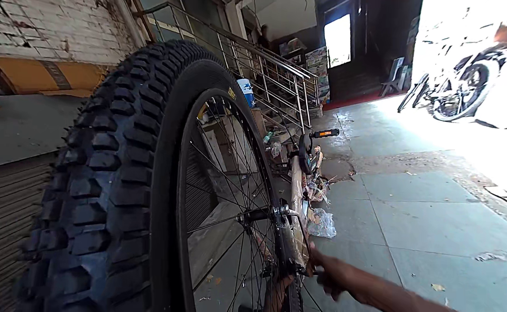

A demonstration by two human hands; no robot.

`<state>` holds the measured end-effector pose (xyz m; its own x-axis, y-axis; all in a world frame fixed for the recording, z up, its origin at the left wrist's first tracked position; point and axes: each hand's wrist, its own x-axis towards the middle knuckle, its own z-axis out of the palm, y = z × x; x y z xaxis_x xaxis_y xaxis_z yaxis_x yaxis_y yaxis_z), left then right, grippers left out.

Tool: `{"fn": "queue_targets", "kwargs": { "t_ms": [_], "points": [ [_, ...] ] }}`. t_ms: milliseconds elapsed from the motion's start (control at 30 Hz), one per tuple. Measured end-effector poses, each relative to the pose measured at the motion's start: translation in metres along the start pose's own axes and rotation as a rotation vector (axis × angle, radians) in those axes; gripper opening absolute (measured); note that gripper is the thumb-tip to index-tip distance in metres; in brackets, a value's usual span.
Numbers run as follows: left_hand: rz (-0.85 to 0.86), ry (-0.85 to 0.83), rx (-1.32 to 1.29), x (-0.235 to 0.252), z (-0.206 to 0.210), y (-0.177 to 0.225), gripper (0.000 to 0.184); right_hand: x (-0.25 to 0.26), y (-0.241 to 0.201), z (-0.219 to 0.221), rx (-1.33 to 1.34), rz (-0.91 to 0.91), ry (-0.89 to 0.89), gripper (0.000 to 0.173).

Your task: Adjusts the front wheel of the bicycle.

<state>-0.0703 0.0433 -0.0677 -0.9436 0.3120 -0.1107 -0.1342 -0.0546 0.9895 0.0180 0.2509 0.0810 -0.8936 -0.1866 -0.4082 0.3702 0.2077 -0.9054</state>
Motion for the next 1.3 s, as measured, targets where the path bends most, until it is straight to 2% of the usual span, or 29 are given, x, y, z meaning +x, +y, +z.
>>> {"fn": "queue_targets", "kwargs": {
  "t_ms": [67,133,167,200,267,300,333,400,433,500,567,600,633,667,700,733,767,800,833,900,967,1000,1033,1100,1133,1200,1300],
  "points": [
    [0.004,-0.004,-0.002,-0.004,0.002,0.007,0.063,-0.04,0.004,0.009,-0.082,-0.199,-0.191,0.08],
    [0.008,0.007,-0.038,-0.012,0.007,0.016,0.054,-0.081,-0.016,0.02,0.021,-0.449,-0.286,0.063],
    [0.011,0.018,-0.031,-0.013,0.008,0.017,0.052,-0.097,-0.034,0.024,0.069,-0.572,-0.301,0.063],
    [0.02,0.031,-0.009,-0.011,0.008,0.016,0.053,-0.108,-0.056,0.022,0.079,-0.687,-0.295,0.073],
    [0.032,0.016,0.058,-0.005,0.002,0.009,0.066,-0.109,-0.108,0.006,-0.108,-0.931,-0.108,0.087],
    [0.041,-0.002,0.091,-0.001,-0.002,0.001,0.071,-0.098,-0.133,-0.004,-0.221,-1.039,0.051,0.083],
    [0.041,-0.001,0.103,0.003,-0.006,-0.008,0.075,-0.078,-0.154,-0.017,-0.294,-1.137,0.182,0.07],
    [0.022,0.003,0.069,0.006,-0.008,-0.014,0.076,-0.028,-0.175,-0.044,-0.377,-1.241,0.305,0.037],
    [0.007,0.01,0.051,0.005,-0.007,-0.012,0.075,-0.005,-0.172,-0.053,-0.388,-1.215,0.33,0.032],
    [-0.012,0.028,0.01,0.001,-0.004,-0.006,0.067,0.029,-0.14,-0.052,-0.37,-1.08,0.362,0.033],
    [0.115,-0.105,-0.011,-0.009,-0.009,0.001,0.065,0.041,-0.093,-0.027,-0.301,-0.969,0.433,0.044],
    [0.236,-0.21,-0.03,-0.017,-0.006,0.015,0.063,0.04,-0.077,-0.016,-0.306,-0.911,0.477,0.045],
    [0.265,-0.239,-0.053,-0.04,0.012,0.048,0.059,0.038,-0.065,-0.008,-0.341,-0.848,0.527,0.044],
    [-0.096,0.065,-0.077,-0.082,0.059,0.119,0.054,0.033,-0.057,-0.001,-0.392,-0.779,0.577,0.045],
    [-0.219,0.176,-0.02,-0.1,0.08,0.15,0.053,0.029,-0.053,0.003,-0.468,-0.733,0.61,0.048],
    [-0.226,0.189,-0.022,-0.098,0.078,0.149,0.053,0.026,-0.055,0.003,-0.551,-0.721,0.628,0.052],
    [-0.113,0.1,-0.078,-0.08,0.056,0.114,0.056,0.024,-0.06,0.0,-0.619,-0.746,0.643,0.056],
    [0.251,-0.226,-0.044,-0.036,0.005,0.039,0.063,0.025,-0.064,-0.005,-0.683,-0.822,0.674,0.059],
    [0.229,-0.197,-0.031,-0.008,-0.01,0.004,0.069,0.029,-0.066,-0.011,-0.724,-0.939,0.706,0.06],
    [0.067,-0.059,-0.032,0.009,-0.012,-0.015,0.073,0.04,-0.065,-0.018,-0.725,-1.079,0.732,0.06],
    [0.074,-0.055,0.019,-0.004,-0.003,-0.001,0.067,0.041,-0.061,-0.003,-0.488,-0.965,0.65,0.058],
    [0.031,-0.017,0.034,-0.025,0.013,0.029,0.059,0.028,-0.063,0.011,-0.264,-0.816,0.529,0.055],
    [-0.129,0.115,0.011,-0.052,0.043,0.078,0.05,0.008,-0.072,0.026,0.026,-0.637,0.371,0.053],
    [-0.086,0.093,0.01,-0.09,0.069,0.133,0.043,-0.041,-0.111,0.032,0.544,-0.252,0.062,0.046],
    [-0.102,0.11,-0.036,-0.104,0.082,0.152,0.04,-0.055,-0.122,0.027,0.707,-0.132,-0.038,0.041],
    [-0.128,0.157,-0.05,-0.114,0.094,0.165,0.033,-0.063,-0.126,0.022,0.87,-0.068,-0.131,0.047],
    [0.0,0.082,-0.019,-0.118,0.087,0.156,0.041,-0.062,-0.113,0.027,0.938,-0.173,-0.106,0.052]
  ]
}}
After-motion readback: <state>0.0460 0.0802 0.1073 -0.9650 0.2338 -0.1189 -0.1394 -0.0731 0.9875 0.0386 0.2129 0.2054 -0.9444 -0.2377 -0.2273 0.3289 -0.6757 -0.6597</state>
